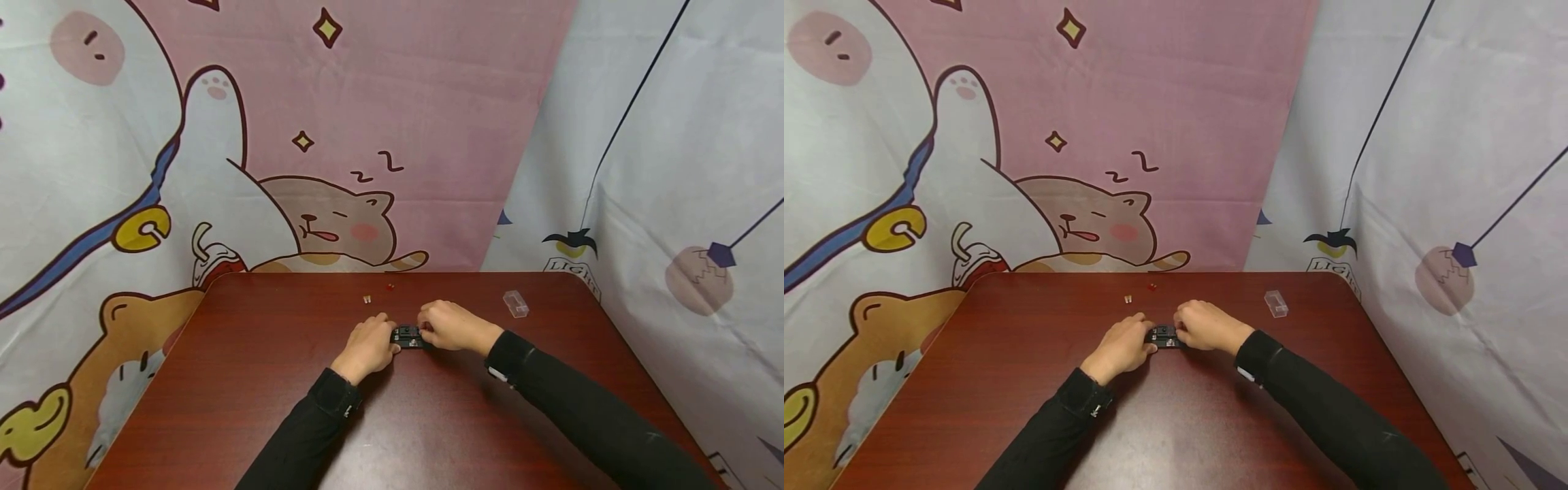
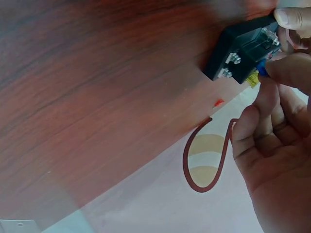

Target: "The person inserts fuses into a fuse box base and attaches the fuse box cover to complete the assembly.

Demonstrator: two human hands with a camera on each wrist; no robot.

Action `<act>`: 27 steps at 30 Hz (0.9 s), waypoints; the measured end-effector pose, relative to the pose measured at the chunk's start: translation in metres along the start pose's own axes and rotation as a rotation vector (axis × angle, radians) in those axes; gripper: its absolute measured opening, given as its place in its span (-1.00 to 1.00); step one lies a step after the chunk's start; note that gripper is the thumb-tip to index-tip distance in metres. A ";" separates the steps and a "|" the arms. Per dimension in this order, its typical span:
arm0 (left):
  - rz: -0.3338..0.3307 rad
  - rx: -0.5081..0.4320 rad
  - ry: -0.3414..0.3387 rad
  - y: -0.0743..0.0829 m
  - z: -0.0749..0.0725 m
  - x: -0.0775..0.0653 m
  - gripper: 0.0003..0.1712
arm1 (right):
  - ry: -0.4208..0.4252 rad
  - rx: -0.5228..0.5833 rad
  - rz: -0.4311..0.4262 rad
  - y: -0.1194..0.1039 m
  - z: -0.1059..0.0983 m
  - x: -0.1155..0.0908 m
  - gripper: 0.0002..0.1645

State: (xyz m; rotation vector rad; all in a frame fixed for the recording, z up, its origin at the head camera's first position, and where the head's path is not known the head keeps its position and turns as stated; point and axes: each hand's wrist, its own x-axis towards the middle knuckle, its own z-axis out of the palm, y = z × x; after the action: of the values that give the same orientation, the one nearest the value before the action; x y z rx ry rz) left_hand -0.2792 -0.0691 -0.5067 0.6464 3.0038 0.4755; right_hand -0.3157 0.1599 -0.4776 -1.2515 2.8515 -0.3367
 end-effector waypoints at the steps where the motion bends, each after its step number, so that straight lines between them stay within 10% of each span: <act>1: 0.001 0.005 0.004 0.000 0.000 0.000 -0.58 | -0.003 0.002 0.002 0.000 0.000 0.001 -0.93; 27: -0.003 -0.019 -0.002 0.001 -0.002 0.000 -0.56 | 0.038 0.034 0.081 0.004 0.004 -0.007 -0.90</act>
State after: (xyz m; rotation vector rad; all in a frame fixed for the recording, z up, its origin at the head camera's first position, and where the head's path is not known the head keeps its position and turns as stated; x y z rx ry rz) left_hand -0.2787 -0.0688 -0.5049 0.6412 2.9943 0.5016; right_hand -0.3134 0.1662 -0.4824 -1.1326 2.9049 -0.4100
